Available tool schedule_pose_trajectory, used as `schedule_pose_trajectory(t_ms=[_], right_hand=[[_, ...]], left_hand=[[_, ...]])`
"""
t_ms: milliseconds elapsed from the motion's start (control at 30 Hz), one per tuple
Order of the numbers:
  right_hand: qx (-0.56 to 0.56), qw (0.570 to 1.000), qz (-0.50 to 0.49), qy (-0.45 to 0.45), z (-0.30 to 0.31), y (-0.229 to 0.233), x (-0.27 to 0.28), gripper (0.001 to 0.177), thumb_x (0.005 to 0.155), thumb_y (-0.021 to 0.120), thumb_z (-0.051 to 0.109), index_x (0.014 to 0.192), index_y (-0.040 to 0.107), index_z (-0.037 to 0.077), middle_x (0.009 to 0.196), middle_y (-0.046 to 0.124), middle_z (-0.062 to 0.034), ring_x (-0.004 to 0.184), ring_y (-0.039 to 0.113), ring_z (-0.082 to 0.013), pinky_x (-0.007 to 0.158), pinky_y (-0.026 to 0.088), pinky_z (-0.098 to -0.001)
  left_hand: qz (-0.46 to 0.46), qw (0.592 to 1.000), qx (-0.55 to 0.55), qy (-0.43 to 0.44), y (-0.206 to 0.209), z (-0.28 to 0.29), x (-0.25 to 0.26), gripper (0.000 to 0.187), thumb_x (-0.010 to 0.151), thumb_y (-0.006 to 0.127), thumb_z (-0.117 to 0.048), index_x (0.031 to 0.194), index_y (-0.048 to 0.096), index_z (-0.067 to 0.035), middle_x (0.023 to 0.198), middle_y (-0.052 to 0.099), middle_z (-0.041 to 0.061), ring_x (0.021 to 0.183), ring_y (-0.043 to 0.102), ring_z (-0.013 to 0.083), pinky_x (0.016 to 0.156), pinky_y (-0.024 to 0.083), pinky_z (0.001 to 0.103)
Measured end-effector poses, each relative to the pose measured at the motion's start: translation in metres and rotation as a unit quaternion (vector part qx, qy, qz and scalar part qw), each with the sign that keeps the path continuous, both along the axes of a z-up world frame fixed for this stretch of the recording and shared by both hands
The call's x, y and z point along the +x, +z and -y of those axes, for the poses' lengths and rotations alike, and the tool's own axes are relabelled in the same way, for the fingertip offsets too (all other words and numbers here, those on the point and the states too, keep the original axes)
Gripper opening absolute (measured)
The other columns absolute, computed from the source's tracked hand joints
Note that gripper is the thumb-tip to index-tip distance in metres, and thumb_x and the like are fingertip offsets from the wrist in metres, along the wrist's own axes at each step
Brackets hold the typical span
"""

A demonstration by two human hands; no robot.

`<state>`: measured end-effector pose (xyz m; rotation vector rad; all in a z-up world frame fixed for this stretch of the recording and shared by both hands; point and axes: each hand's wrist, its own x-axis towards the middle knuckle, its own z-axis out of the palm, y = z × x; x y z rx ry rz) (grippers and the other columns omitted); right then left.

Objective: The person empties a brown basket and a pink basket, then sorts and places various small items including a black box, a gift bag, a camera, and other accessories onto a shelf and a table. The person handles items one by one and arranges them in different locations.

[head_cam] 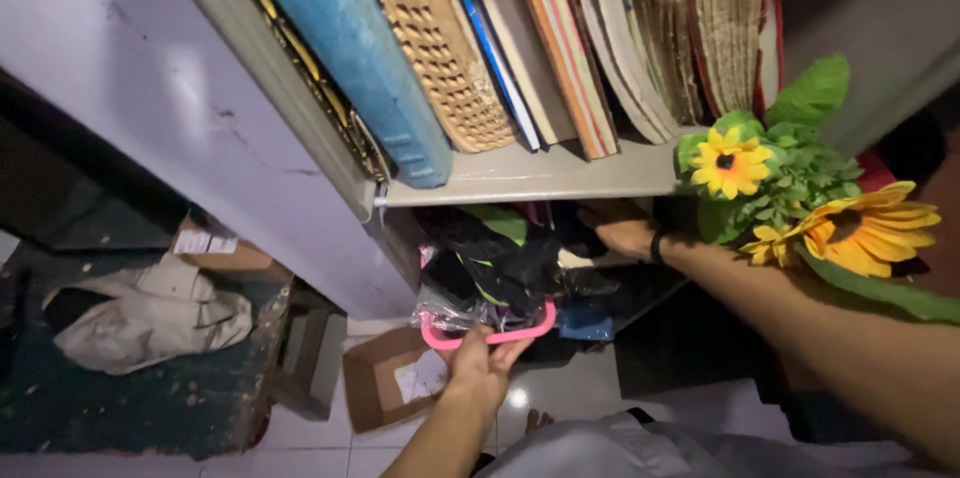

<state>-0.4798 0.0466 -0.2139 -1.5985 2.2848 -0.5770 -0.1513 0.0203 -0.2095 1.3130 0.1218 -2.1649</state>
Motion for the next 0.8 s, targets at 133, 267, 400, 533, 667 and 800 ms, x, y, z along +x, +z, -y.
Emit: schedule_pose_trajectory(t_ms=[133, 267, 400, 533, 667, 800], right_hand=[[-0.027, 0.999, 0.026, 0.018, 0.004, -0.012, -0.006, 0.049, 0.101, 0.048, 0.034, 0.146, 0.053, 0.015, 0.151, 0.051, -0.0168, 0.141, 0.041, -0.0363, 0.116, 0.031, -0.0437], [-0.029, 0.999, 0.017, 0.011, 0.007, -0.026, -0.015, 0.047, 0.103, 0.046, 0.032, 0.146, 0.054, 0.015, 0.153, 0.049, -0.0178, 0.143, 0.039, -0.0363, 0.116, 0.03, -0.043], [0.001, 0.981, 0.191, -0.013, 0.01, -0.021, -0.011, 0.055, 0.092, 0.046, 0.024, 0.146, 0.054, 0.016, 0.146, 0.061, -0.0126, 0.136, 0.056, -0.0306, 0.115, 0.041, -0.0392], [0.143, 0.987, 0.051, -0.055, 0.004, 0.019, 0.013, 0.054, 0.106, 0.041, 0.049, 0.146, 0.056, 0.014, 0.138, 0.063, -0.0194, 0.133, 0.055, -0.0377, 0.115, 0.038, -0.0435], [0.119, 0.989, -0.002, -0.085, -0.007, 0.067, 0.059, 0.057, 0.102, 0.045, 0.053, 0.148, 0.055, 0.021, 0.126, 0.066, -0.0247, 0.124, 0.058, -0.0437, 0.109, 0.044, -0.0456], [-0.018, 0.998, 0.038, -0.051, -0.03, 0.101, 0.1, 0.053, 0.101, 0.052, 0.052, 0.137, 0.065, 0.015, 0.123, 0.07, -0.0233, 0.121, 0.064, -0.0413, 0.106, 0.048, -0.0457]], left_hand=[[0.03, 0.999, -0.004, -0.013, 0.012, -0.023, 0.024, 0.042, 0.096, 0.043, 0.004, 0.137, 0.037, 0.004, 0.131, 0.057, 0.03, 0.11, 0.067, 0.0537, 0.086, 0.055, 0.062], [0.05, 0.997, -0.046, -0.046, 0.023, -0.048, 0.055, 0.054, 0.092, 0.042, 0.005, 0.141, 0.036, -0.016, 0.137, 0.058, 0.024, 0.11, 0.068, 0.0522, 0.088, 0.055, 0.061], [0.033, 0.991, -0.094, -0.088, 0.029, -0.066, 0.091, 0.058, 0.089, 0.046, 0.004, 0.144, 0.038, -0.014, 0.132, 0.062, 0.023, 0.107, 0.071, 0.0497, 0.085, 0.058, 0.06], [0.022, 0.987, -0.108, -0.117, 0.033, -0.078, 0.116, 0.055, 0.09, 0.048, 0.001, 0.144, 0.039, -0.011, 0.127, 0.067, 0.025, 0.105, 0.073, 0.0471, 0.084, 0.059, 0.057], [0.04, 0.981, -0.131, -0.136, 0.049, -0.096, 0.138, 0.056, 0.091, 0.053, 0.0, 0.144, 0.038, -0.014, 0.126, 0.068, 0.022, 0.103, 0.074, 0.0435, 0.085, 0.059, 0.057], [0.075, 0.976, -0.137, -0.149, 0.074, -0.12, 0.161, 0.062, 0.089, 0.049, -0.001, 0.145, 0.031, -0.022, 0.124, 0.068, 0.02, 0.102, 0.074, 0.0434, 0.084, 0.059, 0.057]])
